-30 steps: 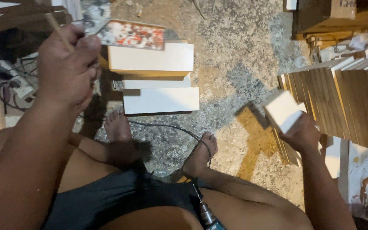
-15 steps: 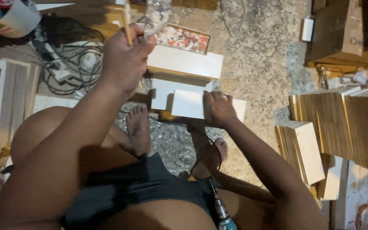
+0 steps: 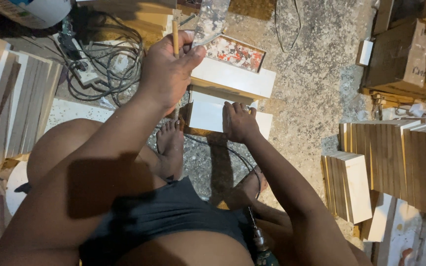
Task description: The person sits on the floor and uses a metal ruler and a pencil to mark lines on small white wooden boards. They repeatedly measure and draw lines on the boards, stacking them as they work.
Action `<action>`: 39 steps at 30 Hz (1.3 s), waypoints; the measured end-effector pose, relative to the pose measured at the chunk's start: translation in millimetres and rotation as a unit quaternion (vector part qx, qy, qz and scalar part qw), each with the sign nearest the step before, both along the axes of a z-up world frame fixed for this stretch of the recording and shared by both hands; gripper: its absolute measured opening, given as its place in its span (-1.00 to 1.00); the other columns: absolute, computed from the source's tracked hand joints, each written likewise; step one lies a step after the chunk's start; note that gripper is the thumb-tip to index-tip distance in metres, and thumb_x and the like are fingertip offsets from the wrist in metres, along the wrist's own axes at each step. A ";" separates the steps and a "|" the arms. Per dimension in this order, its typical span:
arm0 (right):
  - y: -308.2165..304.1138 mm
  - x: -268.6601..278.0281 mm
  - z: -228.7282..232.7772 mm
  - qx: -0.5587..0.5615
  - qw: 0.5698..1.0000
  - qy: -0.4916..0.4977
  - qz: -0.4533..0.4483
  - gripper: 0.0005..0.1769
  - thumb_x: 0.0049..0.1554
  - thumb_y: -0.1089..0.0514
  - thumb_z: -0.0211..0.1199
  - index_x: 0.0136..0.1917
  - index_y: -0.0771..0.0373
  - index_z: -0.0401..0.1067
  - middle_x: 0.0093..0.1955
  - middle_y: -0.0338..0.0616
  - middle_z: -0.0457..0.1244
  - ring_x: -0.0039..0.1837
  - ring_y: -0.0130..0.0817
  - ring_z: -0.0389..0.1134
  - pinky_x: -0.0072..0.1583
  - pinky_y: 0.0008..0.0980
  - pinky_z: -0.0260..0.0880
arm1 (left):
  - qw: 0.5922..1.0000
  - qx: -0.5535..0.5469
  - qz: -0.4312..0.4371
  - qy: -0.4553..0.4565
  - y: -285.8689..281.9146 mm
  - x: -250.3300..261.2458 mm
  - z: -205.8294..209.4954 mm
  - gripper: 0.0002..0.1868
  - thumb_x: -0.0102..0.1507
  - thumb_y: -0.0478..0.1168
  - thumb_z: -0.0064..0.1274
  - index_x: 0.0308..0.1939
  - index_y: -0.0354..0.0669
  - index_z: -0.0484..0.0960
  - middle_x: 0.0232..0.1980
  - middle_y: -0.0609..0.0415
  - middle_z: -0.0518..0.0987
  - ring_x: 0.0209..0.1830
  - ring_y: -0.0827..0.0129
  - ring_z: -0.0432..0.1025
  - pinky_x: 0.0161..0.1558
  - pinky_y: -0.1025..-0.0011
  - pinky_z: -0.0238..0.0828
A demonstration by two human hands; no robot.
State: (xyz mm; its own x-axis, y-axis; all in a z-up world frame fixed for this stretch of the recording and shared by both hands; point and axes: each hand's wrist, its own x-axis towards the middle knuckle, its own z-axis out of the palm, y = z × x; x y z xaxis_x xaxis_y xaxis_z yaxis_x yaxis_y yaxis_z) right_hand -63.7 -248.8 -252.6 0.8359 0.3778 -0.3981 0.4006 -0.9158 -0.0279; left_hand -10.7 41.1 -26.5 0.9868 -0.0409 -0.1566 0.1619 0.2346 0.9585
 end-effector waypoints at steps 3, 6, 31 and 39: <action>-4.8 6.3 3.1 -0.014 0.998 0.053 -0.031 0.46 -0.06 0.08 0.61 0.89 0.22 -0.17 0.76 0.32 0.04 0.63 0.20 0.27 0.67 0.64 -0.12 | 0.999 0.033 -0.010 0.016 -0.4 -1.6 4.9 -0.52 0.46 -0.24 0.20 0.42 -0.39 0.56 0.14 -0.09 0.65 0.14 0.30 0.65 0.29 0.39 0.69; -19.3 7.2 44.0 0.160 0.978 -0.009 -0.135 0.26 0.01 0.04 0.65 0.81 0.22 0.06 0.75 0.26 0.14 0.59 0.23 0.28 0.57 0.35 0.17 | 0.944 0.306 -0.047 0.115 -2.8 -13.0 54.6 -0.52 0.48 0.15 0.13 0.40 0.09 0.70 0.07 0.27 0.84 -0.18 0.57 0.70 -0.19 0.44 0.61; 63.0 -91.4 179.8 0.652 0.716 -0.078 -0.236 -0.65 0.17 0.28 0.70 0.07 0.38 0.54 -0.11 0.04 0.49 -0.03 -0.23 0.60 0.03 -0.17 0.69 | 0.993 -0.099 0.012 0.060 -86.3 -94.7 -29.3 -0.46 0.40 -0.10 0.37 0.28 -0.49 0.63 -0.09 -0.02 0.50 -0.20 0.42 0.57 -0.15 0.26 0.82; 52.9 -91.9 167.1 0.649 0.706 -0.028 -0.284 -0.56 0.12 0.37 0.72 0.12 0.40 0.49 -0.12 0.05 0.42 0.02 -0.23 0.55 0.10 -0.11 0.67 | 0.993 -0.115 0.006 0.009 -100.4 -104.1 -47.0 -0.64 0.46 -0.16 0.31 0.15 -0.38 0.60 -0.27 0.04 0.58 -0.28 0.54 0.49 -0.33 0.56 0.57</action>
State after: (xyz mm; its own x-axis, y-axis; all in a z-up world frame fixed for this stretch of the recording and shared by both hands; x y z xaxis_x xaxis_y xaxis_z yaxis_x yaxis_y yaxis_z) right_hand -155.6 -196.0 -85.5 0.9999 -0.0084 0.0144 0.0130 -0.1477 -0.9889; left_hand -114.9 -59.2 -73.6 0.9844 -0.0668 -0.1627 0.1752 0.4492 0.8761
